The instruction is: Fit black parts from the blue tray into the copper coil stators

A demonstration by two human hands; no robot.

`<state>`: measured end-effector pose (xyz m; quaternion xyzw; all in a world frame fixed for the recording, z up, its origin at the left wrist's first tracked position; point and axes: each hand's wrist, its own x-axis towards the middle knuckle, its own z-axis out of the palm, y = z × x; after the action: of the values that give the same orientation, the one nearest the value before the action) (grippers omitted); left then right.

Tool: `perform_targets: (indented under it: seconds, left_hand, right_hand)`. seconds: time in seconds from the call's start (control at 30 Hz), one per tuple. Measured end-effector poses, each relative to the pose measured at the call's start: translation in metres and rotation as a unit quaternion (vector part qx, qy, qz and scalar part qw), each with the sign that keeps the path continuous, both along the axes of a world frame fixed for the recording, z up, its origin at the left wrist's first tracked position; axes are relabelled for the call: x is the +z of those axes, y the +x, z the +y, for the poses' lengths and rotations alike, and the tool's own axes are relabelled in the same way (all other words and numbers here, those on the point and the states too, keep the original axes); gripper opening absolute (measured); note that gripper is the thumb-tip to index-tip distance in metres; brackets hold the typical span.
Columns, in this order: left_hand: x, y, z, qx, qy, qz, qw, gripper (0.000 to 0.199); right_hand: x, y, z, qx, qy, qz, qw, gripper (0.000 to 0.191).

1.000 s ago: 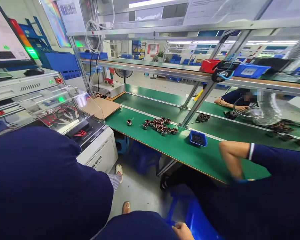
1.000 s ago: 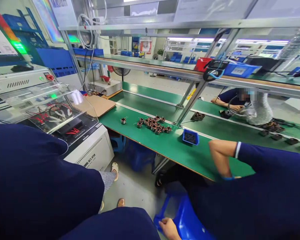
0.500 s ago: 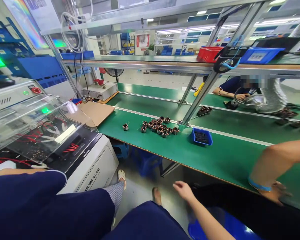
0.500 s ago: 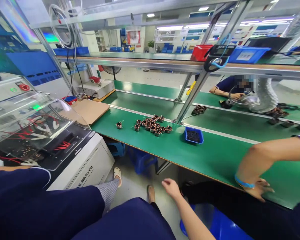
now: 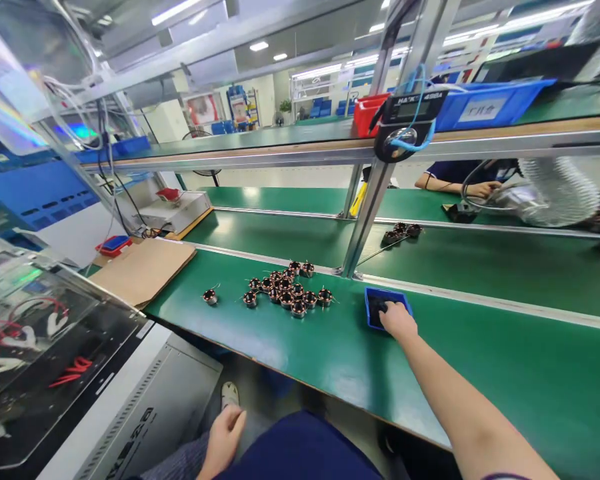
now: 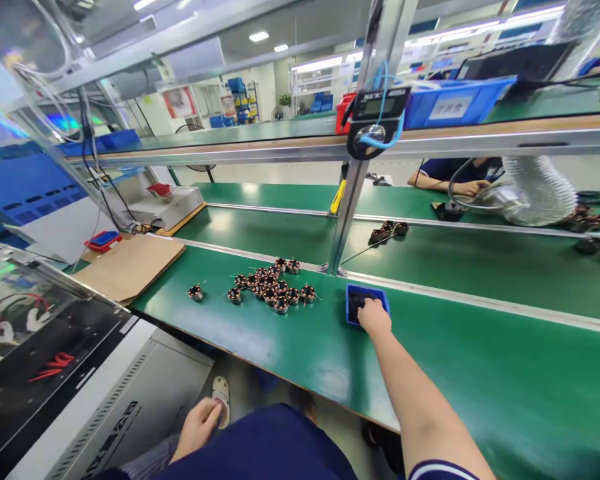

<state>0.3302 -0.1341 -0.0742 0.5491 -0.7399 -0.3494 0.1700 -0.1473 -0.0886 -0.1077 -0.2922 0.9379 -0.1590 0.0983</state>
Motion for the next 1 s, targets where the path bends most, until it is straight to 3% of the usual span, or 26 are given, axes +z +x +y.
perform_targets:
  seconds: [0.07,0.17,0.33,0.53,0.63,0.73,0.87,1.0]
  left_hand:
    - [0.004,-0.037,-0.008,-0.062,-0.019,-0.004,0.998,0.021]
    - [0.015,-0.11,-0.033,-0.143,-0.057,-0.018,0.988,0.005]
    - [0.024,-0.225,-0.083,-0.224,-0.096,-0.081,0.967,0.032]
    - [0.018,-0.303,-0.116,-0.236,-0.126,-0.183,0.946,0.067]
    - [0.014,-0.319,-0.12,-0.261,-0.13,-0.209,0.933,0.064]
    - [0.008,-0.317,-0.12,-0.316,-0.129,-0.212,0.916,0.053]
    - [0.0,-0.289,-0.114,-0.407,-0.116,-0.196,0.885,0.055]
    - [-0.003,-0.252,-0.102,-0.46,-0.124,-0.189,0.859,0.087]
  right_hand:
    - [-0.007,-0.01,-0.004,0.014,0.022,-0.009,1.0,0.035]
    - [-0.017,-0.016,-0.004,0.043,0.043,-0.023,0.998,0.032]
    - [-0.027,-0.022,0.003,0.064,0.041,-0.05,0.996,0.03]
    - [-0.027,-0.031,0.017,0.03,-0.053,-0.096,0.994,0.026]
    - [-0.022,-0.028,0.022,0.003,-0.134,-0.132,0.982,0.027]
    - [-0.025,-0.008,0.013,-0.006,-0.217,-0.198,0.956,0.031]
    - [-0.044,0.045,-0.016,0.008,-0.285,-0.32,0.903,0.032]
    - [-0.066,0.088,-0.036,-0.02,-0.31,-0.414,0.856,0.03]
